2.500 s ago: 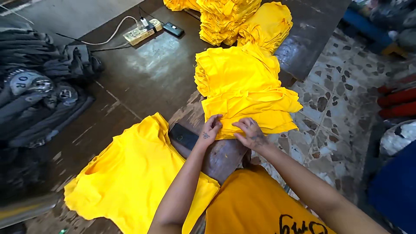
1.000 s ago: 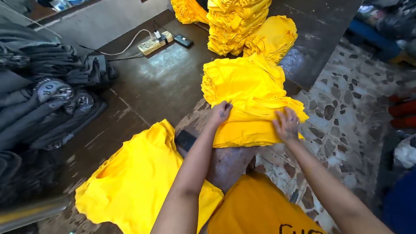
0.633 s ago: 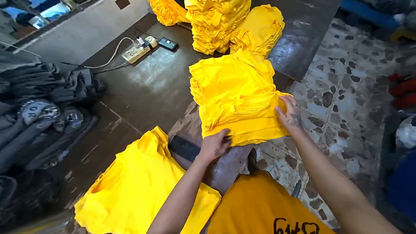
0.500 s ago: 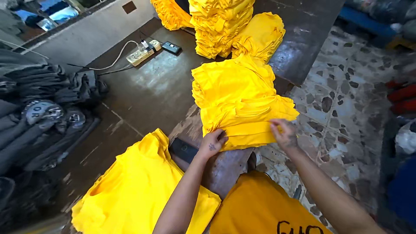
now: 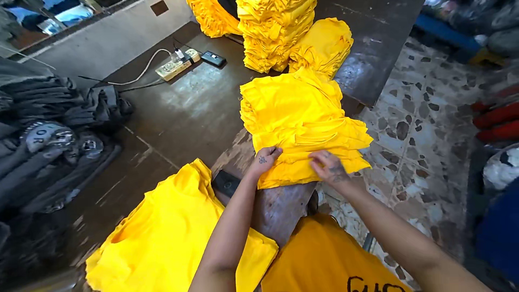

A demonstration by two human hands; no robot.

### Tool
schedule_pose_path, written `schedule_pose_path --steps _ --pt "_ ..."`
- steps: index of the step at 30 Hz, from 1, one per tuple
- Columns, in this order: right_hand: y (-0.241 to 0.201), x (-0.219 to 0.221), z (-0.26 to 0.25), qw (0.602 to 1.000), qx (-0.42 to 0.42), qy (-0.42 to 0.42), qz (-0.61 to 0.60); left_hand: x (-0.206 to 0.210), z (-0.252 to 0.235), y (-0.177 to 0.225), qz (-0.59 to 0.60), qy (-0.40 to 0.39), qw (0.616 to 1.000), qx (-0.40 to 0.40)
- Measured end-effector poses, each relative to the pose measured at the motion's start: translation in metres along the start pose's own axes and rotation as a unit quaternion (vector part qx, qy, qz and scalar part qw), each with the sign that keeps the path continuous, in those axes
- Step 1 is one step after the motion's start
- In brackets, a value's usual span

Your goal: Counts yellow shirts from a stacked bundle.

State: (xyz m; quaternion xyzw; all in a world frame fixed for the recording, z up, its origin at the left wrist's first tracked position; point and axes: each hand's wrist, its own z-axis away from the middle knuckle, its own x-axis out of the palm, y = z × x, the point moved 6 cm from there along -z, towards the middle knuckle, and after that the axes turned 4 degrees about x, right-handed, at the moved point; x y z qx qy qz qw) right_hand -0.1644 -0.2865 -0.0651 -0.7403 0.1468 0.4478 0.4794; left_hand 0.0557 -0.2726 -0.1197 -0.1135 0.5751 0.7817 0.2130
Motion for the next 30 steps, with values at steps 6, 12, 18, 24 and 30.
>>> schedule_pose_path --steps 6,12,18,24,30 --pt "-0.016 0.031 -0.026 0.997 -0.060 -0.054 -0.007 -0.001 0.025 0.023 0.024 -0.022 0.999 0.027" --pt "-0.029 -0.003 0.026 0.942 -0.032 -0.331 0.048 0.011 0.050 0.010 -0.103 -0.089 0.991 0.001" --pt "-0.035 0.017 0.024 0.993 0.012 -0.114 -0.011 0.000 0.070 0.012 0.028 0.090 0.990 0.107" --pt "-0.025 0.060 0.011 0.988 0.056 -0.138 0.042 0.045 0.039 0.009 0.022 -0.006 0.996 0.091" --pt "-0.013 0.057 0.018 0.983 0.090 -0.162 -0.021 0.045 0.049 -0.007 0.070 -0.004 0.996 0.058"
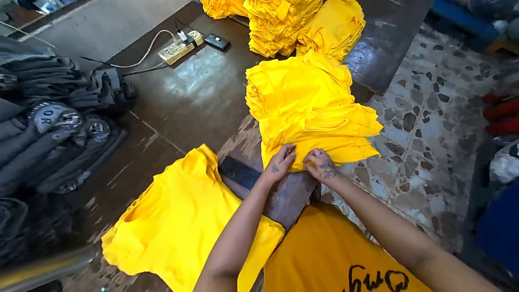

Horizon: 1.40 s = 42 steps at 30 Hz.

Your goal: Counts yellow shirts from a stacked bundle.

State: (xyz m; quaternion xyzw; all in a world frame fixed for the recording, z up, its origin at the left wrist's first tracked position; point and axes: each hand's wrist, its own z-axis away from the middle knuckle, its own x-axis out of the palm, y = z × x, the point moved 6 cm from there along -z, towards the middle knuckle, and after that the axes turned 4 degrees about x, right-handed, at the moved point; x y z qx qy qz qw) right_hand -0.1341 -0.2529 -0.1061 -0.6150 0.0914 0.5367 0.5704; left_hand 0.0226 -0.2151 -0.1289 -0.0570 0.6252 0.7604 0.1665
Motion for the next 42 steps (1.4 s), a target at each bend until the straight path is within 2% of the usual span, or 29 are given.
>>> schedule_pose_path --steps 2,7,16,18,20,22,26,30,34,38,42 --pt "0.004 0.003 0.000 1.000 -0.001 0.013 0.013 -0.003 0.003 0.000 0.013 0.000 1.000 -0.021" --pt "0.012 0.013 0.006 0.988 -0.073 0.134 0.008 -0.002 0.009 0.003 0.029 0.008 0.999 -0.031" --pt "0.001 0.011 0.006 0.996 -0.012 0.088 -0.024 -0.001 0.014 0.008 -0.008 0.001 0.999 -0.031" --pt "-0.001 0.005 0.011 0.996 0.003 0.065 -0.066 -0.004 0.017 0.014 -0.068 -0.017 0.997 -0.024" --pt "-0.004 -0.002 0.022 0.992 -0.019 0.089 -0.091 -0.008 0.023 0.028 -0.172 -0.045 0.984 -0.022" --pt "-0.006 -0.009 0.034 0.985 -0.043 0.130 -0.101 -0.008 0.031 0.047 -0.258 -0.066 0.964 -0.008" --pt "-0.010 -0.015 0.048 0.977 -0.073 0.186 -0.075 0.003 0.045 0.082 -0.372 -0.096 0.919 0.089" --pt "-0.014 -0.020 0.053 0.971 -0.094 0.214 -0.049 0.014 0.046 0.093 -0.432 -0.091 0.881 0.169" --pt "-0.017 -0.022 0.054 0.968 -0.112 0.222 -0.041 0.018 0.039 0.085 -0.432 -0.096 0.880 0.172" --pt "-0.018 -0.023 0.056 0.963 -0.136 0.230 -0.035 0.012 0.037 0.081 -0.416 -0.092 0.895 0.136" --pt "-0.016 -0.025 0.060 0.957 -0.145 0.248 -0.037 0.016 0.042 0.086 -0.411 -0.068 0.890 0.186"
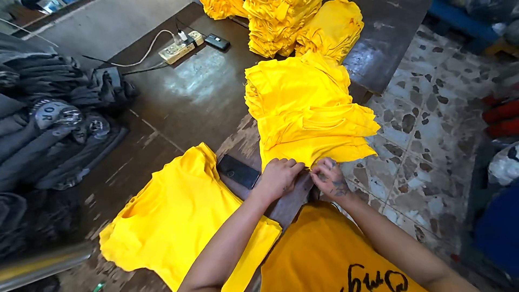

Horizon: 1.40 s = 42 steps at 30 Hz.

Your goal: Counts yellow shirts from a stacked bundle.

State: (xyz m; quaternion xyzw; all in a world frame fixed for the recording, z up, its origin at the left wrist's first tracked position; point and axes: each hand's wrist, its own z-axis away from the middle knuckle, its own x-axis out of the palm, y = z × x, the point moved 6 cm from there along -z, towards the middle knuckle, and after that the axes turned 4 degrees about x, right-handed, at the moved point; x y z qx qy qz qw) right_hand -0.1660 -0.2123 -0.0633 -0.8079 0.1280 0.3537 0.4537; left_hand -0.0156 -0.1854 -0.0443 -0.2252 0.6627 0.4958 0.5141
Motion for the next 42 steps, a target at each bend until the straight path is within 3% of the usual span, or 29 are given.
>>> schedule_pose_path --steps 5,8,12,14,17,21,23,25,28,30,32,33,34,37,39,42 --pt "-0.003 0.002 0.001 0.999 -0.024 0.023 -0.003 0.004 -0.001 0.004 0.017 0.016 0.999 0.022" --pt "-0.008 0.001 0.005 0.999 -0.043 0.011 -0.015 0.010 -0.003 -0.007 0.039 0.011 0.999 -0.007" --pt "-0.023 0.002 0.018 0.984 -0.067 -0.157 -0.049 0.029 -0.006 -0.038 0.103 -0.005 0.987 -0.126" --pt "-0.026 0.003 0.025 0.975 -0.078 -0.201 -0.057 0.038 -0.009 -0.052 0.117 -0.008 0.980 -0.163" --pt "-0.024 -0.003 0.023 0.978 -0.056 -0.189 -0.060 0.029 -0.015 -0.062 0.148 -0.027 0.975 -0.163" --pt "-0.002 -0.014 -0.002 0.992 0.019 -0.116 -0.034 -0.015 -0.045 -0.077 0.166 -0.037 0.978 -0.125" --pt "0.027 -0.004 -0.020 0.996 0.024 -0.075 0.034 -0.029 -0.070 -0.101 0.195 0.014 0.972 -0.133" --pt "0.074 0.012 -0.046 0.989 0.009 -0.022 0.144 -0.020 -0.090 -0.135 0.210 0.066 0.956 -0.192" --pt "0.134 0.021 -0.095 0.962 0.105 -0.102 0.232 0.005 -0.088 -0.149 0.159 0.118 0.939 -0.280" --pt "0.133 0.018 -0.112 0.953 0.134 -0.157 0.222 -0.002 -0.071 -0.121 0.105 0.194 0.942 -0.253" --pt "0.127 0.006 -0.111 0.954 0.133 -0.184 0.196 -0.006 -0.046 -0.078 0.040 0.279 0.950 -0.137" --pt "0.127 0.000 -0.104 0.961 0.117 -0.174 0.180 -0.004 -0.033 -0.057 0.027 0.278 0.957 -0.083" --pt "0.128 -0.005 -0.096 0.969 0.103 -0.158 0.157 0.000 -0.024 -0.040 0.028 0.223 0.973 -0.054" --pt "0.122 -0.021 -0.071 0.989 0.101 -0.057 0.094 0.026 -0.011 -0.038 0.046 0.004 0.994 -0.100" --pt "0.107 -0.027 -0.055 0.992 0.112 0.004 0.066 0.025 -0.008 -0.053 0.102 -0.013 0.983 -0.154" --pt "0.079 -0.030 -0.028 0.994 0.077 0.051 0.063 0.015 -0.017 -0.067 0.204 0.045 0.963 -0.172"
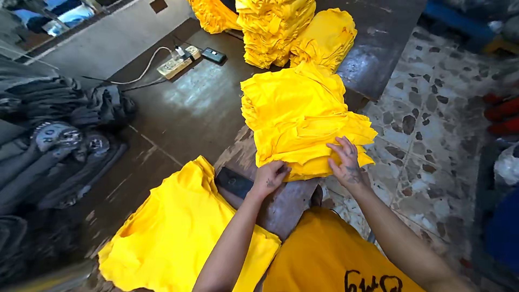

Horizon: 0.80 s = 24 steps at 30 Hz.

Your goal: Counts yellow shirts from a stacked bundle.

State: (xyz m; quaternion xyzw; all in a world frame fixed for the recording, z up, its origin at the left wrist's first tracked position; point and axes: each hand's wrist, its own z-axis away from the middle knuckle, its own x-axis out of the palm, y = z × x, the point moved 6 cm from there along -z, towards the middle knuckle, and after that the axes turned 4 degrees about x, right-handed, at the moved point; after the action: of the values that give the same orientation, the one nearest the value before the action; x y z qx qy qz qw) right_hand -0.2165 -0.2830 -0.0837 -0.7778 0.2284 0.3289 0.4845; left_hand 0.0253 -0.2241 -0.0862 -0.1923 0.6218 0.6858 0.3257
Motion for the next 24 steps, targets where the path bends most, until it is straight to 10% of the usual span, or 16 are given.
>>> schedule_pose_path --steps 6,14,24 --pt "-0.074 0.015 0.016 0.994 -0.039 -0.072 -0.075 -0.009 -0.023 -0.005 0.097 -0.041 0.994 -0.021" --pt "-0.067 0.053 -0.010 0.980 0.009 -0.197 0.005 -0.002 -0.020 -0.014 0.163 -0.022 0.985 -0.048" --pt "-0.055 0.004 0.015 0.945 0.061 -0.260 -0.191 0.003 0.011 -0.003 0.137 -0.019 0.990 -0.029"
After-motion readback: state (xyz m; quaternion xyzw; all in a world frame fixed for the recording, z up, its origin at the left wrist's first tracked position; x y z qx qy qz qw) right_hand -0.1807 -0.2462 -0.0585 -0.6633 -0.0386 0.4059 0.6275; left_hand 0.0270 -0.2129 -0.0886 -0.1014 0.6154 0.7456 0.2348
